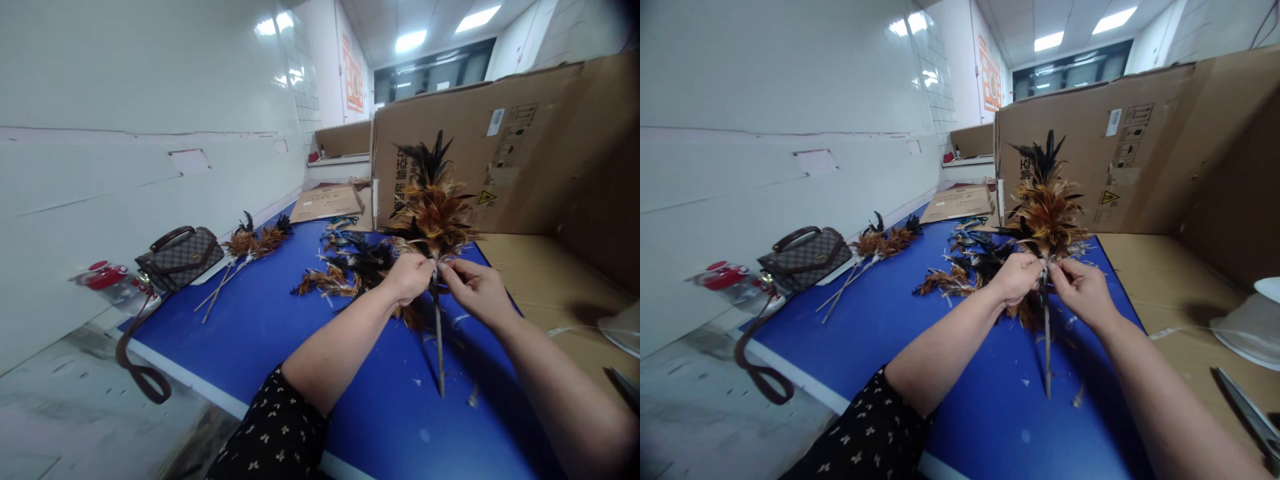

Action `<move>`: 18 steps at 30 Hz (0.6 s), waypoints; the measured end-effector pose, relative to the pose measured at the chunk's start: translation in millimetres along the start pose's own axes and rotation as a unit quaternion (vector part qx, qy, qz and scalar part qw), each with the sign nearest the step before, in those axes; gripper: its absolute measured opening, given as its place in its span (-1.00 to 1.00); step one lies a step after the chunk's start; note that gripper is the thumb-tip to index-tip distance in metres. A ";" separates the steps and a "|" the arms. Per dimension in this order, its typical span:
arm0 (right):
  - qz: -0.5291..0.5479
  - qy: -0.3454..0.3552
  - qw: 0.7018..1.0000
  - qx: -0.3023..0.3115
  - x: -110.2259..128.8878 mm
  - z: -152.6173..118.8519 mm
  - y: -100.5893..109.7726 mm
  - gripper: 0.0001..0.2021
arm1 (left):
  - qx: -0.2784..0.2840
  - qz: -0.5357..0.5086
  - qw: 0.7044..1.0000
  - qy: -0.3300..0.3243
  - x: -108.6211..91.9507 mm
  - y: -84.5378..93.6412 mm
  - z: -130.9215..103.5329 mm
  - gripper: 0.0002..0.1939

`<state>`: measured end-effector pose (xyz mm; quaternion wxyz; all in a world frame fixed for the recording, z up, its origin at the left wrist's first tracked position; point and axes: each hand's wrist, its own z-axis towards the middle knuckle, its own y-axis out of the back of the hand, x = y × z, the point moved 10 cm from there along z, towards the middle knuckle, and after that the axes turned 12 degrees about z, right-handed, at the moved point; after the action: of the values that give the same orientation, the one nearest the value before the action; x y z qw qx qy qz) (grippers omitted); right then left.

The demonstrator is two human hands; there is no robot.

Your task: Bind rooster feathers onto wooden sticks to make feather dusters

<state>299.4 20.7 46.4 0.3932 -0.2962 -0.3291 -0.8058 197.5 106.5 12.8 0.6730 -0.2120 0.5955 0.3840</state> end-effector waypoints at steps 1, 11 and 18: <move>0.004 -0.007 1.000 0.003 0.5 0.7 1.0 -0.56 | 0.008 -0.004 1.000 0.000 -1.3 -1.6 -0.9 -0.45; 0.038 -0.045 0.998 0.001 -3.2 1.8 2.4 -0.51 | 0.013 -0.008 1.000 -0.009 -8.9 -0.8 -5.0 -0.50; 0.032 -0.028 0.999 -0.025 -0.9 1.1 10.0 -0.49 | 0.066 -0.103 0.992 0.037 -10.9 -12.5 -10.7 -0.44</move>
<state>308.4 17.2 49.4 0.4019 -0.3387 -0.3101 -0.7922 200.4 87.9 19.0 0.6991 -0.2416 0.6191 0.2638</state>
